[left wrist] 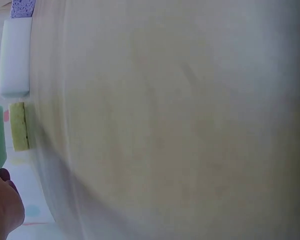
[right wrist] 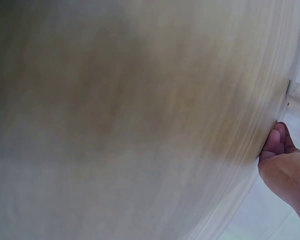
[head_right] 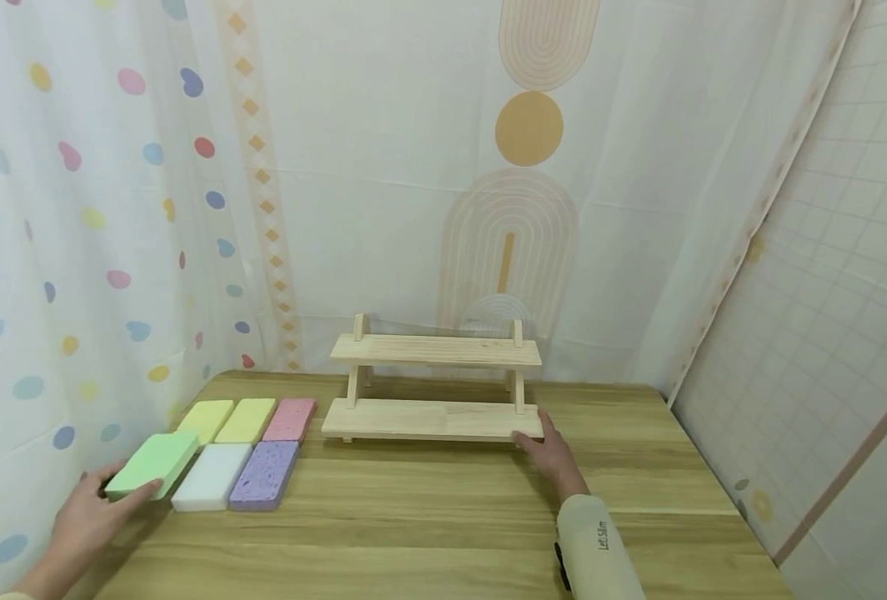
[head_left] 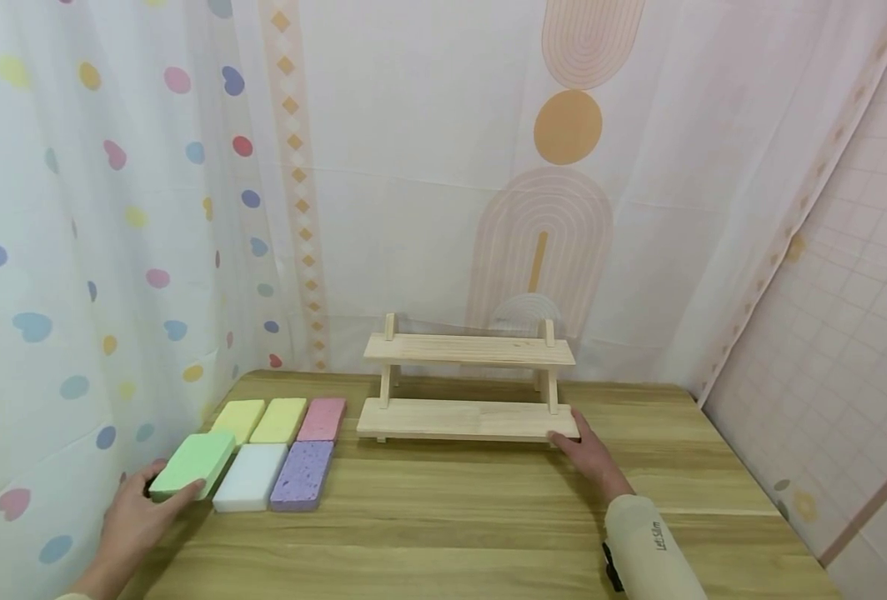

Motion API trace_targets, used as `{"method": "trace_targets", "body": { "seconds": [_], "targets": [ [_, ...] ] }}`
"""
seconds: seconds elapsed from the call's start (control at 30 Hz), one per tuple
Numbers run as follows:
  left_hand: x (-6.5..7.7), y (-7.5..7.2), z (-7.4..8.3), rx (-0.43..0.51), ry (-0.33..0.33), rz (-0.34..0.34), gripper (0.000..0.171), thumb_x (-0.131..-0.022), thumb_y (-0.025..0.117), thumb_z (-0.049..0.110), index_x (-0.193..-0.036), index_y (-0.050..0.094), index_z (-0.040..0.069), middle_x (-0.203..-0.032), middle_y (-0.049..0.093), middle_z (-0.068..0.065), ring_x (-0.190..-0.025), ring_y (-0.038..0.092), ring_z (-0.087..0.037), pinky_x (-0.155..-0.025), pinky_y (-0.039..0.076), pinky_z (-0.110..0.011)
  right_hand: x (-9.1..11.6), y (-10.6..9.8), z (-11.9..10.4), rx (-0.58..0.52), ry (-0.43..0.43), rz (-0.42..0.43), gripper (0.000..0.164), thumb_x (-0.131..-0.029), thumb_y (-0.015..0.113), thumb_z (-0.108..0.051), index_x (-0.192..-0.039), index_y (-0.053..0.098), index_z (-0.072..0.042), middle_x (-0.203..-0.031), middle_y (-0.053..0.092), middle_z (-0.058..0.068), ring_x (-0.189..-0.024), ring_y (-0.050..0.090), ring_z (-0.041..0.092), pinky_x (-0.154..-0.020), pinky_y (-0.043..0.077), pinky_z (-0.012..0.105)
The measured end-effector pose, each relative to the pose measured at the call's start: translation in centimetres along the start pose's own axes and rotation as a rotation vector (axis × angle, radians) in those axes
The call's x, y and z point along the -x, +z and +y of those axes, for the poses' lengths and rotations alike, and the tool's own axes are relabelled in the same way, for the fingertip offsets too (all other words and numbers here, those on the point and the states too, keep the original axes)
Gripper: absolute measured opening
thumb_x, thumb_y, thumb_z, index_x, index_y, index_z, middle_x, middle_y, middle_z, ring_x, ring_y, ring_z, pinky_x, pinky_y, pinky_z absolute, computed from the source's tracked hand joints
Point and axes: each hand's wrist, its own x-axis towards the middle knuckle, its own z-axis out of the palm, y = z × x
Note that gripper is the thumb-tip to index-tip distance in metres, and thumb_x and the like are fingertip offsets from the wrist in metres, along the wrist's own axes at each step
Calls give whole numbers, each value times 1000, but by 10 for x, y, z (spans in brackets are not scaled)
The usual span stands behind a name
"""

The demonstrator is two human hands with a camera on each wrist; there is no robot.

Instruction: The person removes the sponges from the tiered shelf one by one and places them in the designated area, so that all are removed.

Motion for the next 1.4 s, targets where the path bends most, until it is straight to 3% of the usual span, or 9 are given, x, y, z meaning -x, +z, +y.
{"method": "trace_targets", "body": {
  "seconds": [0.17, 0.33, 0.6, 0.9, 1.13, 1.4],
  "targets": [
    [1, -1, -4, -5, -34, -45, 93, -94, 63, 48, -146, 22, -18, -152, 16, -40, -140, -13, -54, -111, 1, -67, -1, -1, 1, 1, -4, 3, 92, -99, 53, -52, -159, -1, -9, -162, 5, 26, -145, 6, 48, -113, 12, 65],
    [1, 2, -6, -21, -27, -48, 94, -94, 64, 48, -142, 23, -22, -151, 18, -40, -140, -15, -53, -112, 1, -66, -3, 0, 2, 8, 0, 2, 92, -99, 53, -52, -160, -1, -10, -161, 5, 27, -145, 7, 49, -113, 12, 65],
    [-1, 2, -3, -56, -74, -61, 100, -92, 64, 51, -144, 20, -22, -148, 22, -42, -136, 12, -62, -107, 18, -68, -2, 0, 0, 13, 0, 7, 92, -98, 53, -53, -159, 0, -9, -161, 6, 28, -144, 8, 50, -112, 12, 65],
    [-3, 0, -6, -62, -64, -72, 98, -93, 64, 51, -142, 23, -24, -150, 19, -41, -135, 11, -63, -106, 19, -69, -2, 0, 1, 15, 3, 0, 93, -98, 53, -55, -160, 0, -10, -161, 5, 28, -144, 8, 51, -112, 13, 66],
    [-2, -2, -1, -60, -51, -33, 94, -94, 63, 48, -142, 25, -23, -135, 34, -48, -122, 37, -59, -105, 24, -67, 0, 0, 0, 7, 5, 2, 92, -98, 53, -54, -160, 0, -11, -161, 6, 27, -145, 7, 50, -112, 13, 66],
    [-4, 1, 9, -40, -56, -13, 93, -94, 62, 49, -142, 26, -23, -136, 34, -43, -120, 40, -55, -99, 33, -63, -1, -1, 0, -2, 10, 0, 92, -99, 53, -52, -160, -1, -11, -161, 6, 27, -145, 8, 49, -112, 13, 65]
  ]
}}
